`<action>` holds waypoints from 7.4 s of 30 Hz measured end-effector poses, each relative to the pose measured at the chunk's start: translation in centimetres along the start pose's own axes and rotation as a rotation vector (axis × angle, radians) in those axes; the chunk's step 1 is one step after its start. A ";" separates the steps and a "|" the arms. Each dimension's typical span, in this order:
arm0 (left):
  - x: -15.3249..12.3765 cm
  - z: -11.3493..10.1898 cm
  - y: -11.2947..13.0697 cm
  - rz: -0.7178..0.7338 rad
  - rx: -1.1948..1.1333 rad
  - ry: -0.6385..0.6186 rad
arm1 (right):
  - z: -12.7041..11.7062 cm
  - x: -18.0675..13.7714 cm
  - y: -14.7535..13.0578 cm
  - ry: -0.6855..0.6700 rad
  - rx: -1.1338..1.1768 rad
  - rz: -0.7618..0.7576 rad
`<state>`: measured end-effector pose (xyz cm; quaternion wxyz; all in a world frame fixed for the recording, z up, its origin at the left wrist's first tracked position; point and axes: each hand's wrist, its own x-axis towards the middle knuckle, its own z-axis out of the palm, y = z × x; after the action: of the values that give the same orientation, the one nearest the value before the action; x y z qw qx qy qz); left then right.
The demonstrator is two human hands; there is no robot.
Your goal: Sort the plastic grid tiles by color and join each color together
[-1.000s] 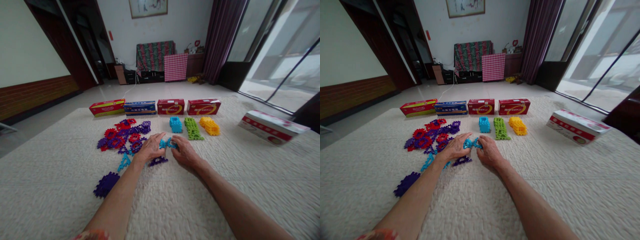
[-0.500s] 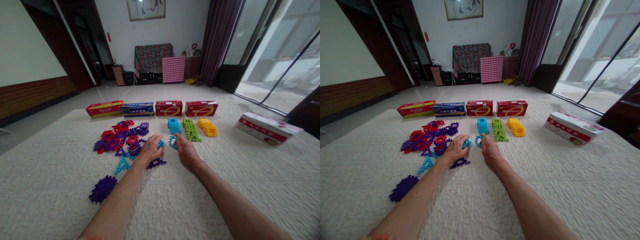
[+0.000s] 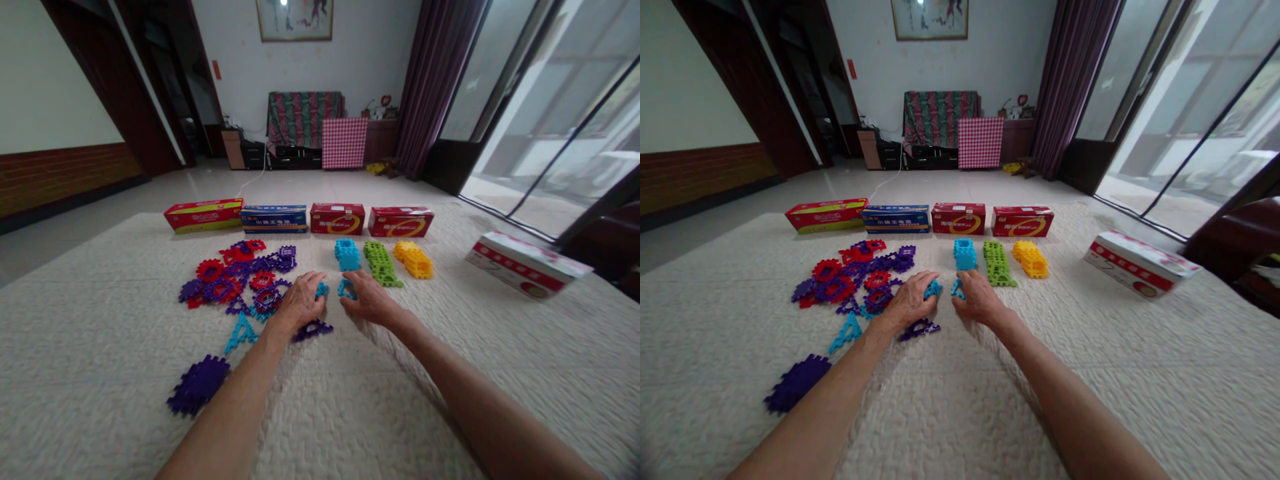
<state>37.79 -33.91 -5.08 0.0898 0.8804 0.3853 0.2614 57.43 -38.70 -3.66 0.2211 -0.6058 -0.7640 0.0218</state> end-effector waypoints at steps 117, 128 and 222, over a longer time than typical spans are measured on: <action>0.8 -1.4 -0.9 -0.206 -0.028 0.200 | -0.2 2.2 0.6 0.224 0.044 -0.361; 0.6 -1.7 -1.3 -0.281 0.114 0.119 | 1.5 1.6 -2.2 -0.053 0.201 -0.439; -9.7 -10.5 -5.8 -0.357 0.094 0.331 | 3.9 -0.8 -3.7 0.311 0.318 -0.191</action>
<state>23.04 -37.38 -2.04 0.0293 0.7468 0.5561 0.3637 52.76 -39.46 -6.33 0.4295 -0.4846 -0.7615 0.0272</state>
